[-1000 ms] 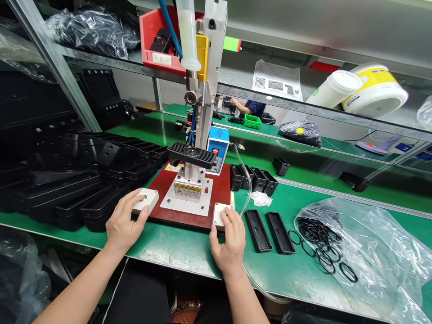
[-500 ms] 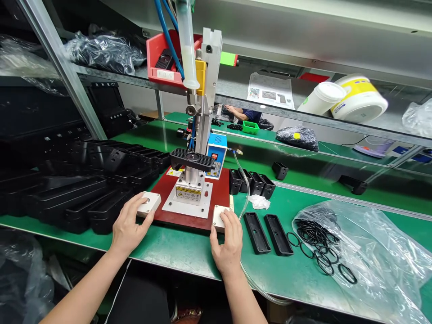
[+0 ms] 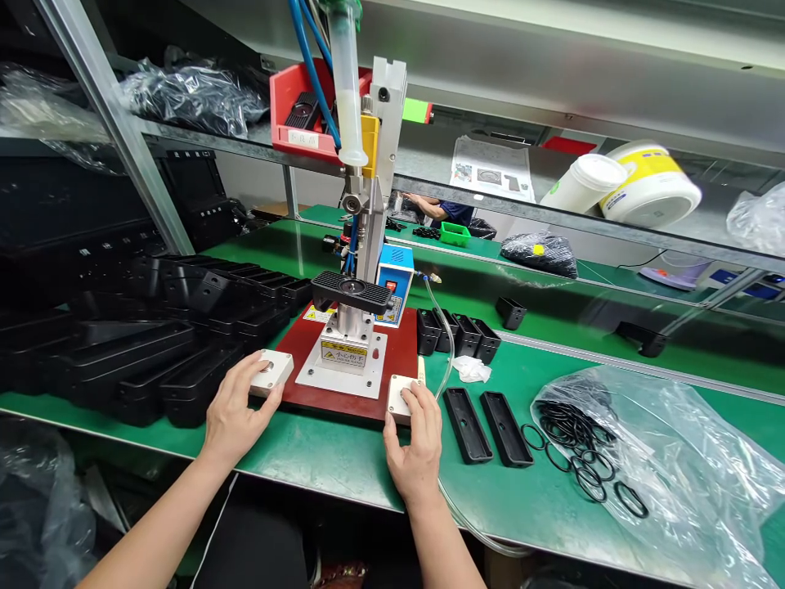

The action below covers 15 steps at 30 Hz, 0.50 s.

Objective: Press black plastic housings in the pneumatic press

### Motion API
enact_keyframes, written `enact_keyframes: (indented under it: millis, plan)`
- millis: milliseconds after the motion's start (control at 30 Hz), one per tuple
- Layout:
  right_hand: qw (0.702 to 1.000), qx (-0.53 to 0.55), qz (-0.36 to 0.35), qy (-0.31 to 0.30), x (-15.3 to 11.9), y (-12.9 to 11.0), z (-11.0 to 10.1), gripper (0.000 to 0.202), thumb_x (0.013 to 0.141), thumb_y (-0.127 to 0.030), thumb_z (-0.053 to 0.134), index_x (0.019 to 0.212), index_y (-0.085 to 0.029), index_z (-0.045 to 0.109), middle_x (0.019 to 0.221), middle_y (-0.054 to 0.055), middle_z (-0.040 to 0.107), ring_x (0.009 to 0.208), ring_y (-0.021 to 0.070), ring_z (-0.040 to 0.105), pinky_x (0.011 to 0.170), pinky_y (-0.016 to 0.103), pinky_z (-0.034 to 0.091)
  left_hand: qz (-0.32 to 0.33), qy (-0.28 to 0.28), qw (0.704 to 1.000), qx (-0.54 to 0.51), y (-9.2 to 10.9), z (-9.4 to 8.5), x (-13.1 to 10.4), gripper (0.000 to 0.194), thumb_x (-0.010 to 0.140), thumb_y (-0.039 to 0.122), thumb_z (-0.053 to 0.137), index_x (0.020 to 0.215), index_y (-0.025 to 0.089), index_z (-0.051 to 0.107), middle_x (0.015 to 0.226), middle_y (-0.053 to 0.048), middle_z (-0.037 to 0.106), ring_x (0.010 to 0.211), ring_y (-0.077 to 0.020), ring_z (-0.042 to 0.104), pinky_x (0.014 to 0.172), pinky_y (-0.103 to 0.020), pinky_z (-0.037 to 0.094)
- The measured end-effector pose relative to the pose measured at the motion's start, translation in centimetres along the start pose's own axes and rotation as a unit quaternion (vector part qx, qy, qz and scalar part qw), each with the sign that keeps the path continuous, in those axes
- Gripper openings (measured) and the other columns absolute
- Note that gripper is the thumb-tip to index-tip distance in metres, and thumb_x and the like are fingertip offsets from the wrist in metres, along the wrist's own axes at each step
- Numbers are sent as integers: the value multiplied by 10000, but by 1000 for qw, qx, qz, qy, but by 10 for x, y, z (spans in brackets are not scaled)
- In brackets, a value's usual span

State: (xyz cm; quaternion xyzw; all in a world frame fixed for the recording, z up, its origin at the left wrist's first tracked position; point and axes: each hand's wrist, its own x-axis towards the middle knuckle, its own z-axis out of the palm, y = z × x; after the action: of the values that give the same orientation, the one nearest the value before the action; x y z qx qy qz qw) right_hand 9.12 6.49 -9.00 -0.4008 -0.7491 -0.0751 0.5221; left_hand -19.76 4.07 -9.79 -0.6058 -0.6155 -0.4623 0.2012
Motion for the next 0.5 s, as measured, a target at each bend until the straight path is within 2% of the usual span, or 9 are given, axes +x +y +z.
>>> enact_keyframes:
  millis: [267,433,500]
  plan:
    - [998,18,54,-17,-1,3,-11,328,922,-204,548,1248,-180,544,1286,139,555,1222,277,510,1003,515,461,-5,9,1000,3,0,0,0,366,845,321,636,1177,193,552,1273,-120,593,1111,-270,608,907,-375,534]
    - [991,-106,82,26,-1,29,-37,267,928,-284,539,1149,-151,607,1134,126,640,1084,262,574,942,457,483,-9,2,1000,0,1,0,1,374,842,330,641,1179,193,554,1277,-127,590,1107,-279,610,909,-390,534]
    - [977,-182,106,13,-2,45,-47,263,922,-307,527,1085,-133,639,1047,119,667,1014,269,586,897,443,490,-8,3,1000,-3,1,0,1,373,842,328,641,1178,191,555,1273,-128,592,1108,-279,609,911,-390,533]
